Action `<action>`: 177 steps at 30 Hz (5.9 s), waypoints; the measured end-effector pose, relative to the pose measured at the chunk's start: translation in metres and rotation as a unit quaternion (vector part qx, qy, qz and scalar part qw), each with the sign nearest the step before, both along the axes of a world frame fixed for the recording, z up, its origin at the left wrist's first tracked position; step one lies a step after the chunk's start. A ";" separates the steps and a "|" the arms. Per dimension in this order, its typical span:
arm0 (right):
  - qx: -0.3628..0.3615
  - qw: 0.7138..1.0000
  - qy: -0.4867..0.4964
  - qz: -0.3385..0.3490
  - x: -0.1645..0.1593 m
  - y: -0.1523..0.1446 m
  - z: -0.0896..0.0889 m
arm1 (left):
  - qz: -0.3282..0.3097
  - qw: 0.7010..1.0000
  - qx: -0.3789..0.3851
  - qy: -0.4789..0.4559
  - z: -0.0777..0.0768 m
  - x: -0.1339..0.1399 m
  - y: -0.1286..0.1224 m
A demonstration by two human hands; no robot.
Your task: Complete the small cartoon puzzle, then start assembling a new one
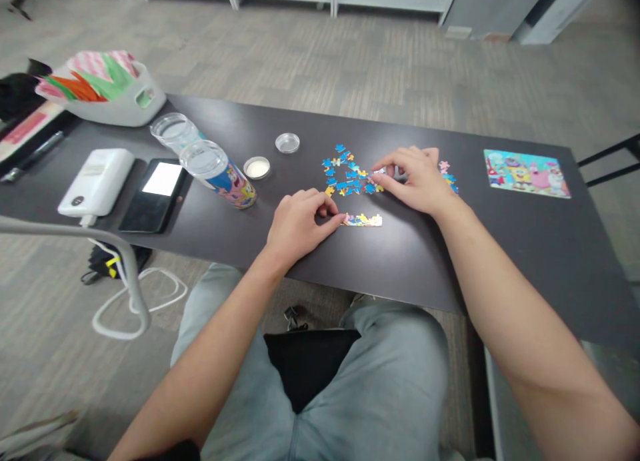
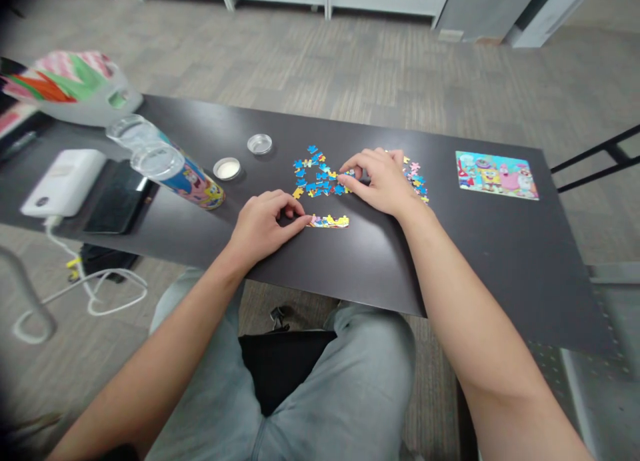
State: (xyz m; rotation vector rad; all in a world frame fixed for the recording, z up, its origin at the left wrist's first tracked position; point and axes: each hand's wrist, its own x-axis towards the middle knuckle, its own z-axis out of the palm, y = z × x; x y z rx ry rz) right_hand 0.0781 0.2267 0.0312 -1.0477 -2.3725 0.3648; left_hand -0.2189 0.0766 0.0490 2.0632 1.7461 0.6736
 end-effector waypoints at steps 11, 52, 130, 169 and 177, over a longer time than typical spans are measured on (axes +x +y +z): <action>0.000 0.999 0.005 -0.033 -0.003 0.004 0.000 | -0.003 1.000 -0.013 0.006 -0.002 -0.002 0.004; -0.083 0.990 -0.012 -0.114 -0.044 -0.076 0.005 | -0.130 0.969 -0.078 -0.193 0.003 -0.037 0.060; -0.176 0.984 0.021 0.014 0.048 -0.079 0.025 | -0.022 0.998 -0.012 -0.054 0.005 -0.044 0.041; -0.124 0.990 0.062 -0.032 0.005 -0.068 0.005 | 0.020 0.999 0.004 0.037 0.007 -0.052 0.054; -0.126 0.990 0.056 -0.038 0.006 -0.069 0.006 | -0.005 0.997 -0.022 -0.075 0.007 -0.059 0.052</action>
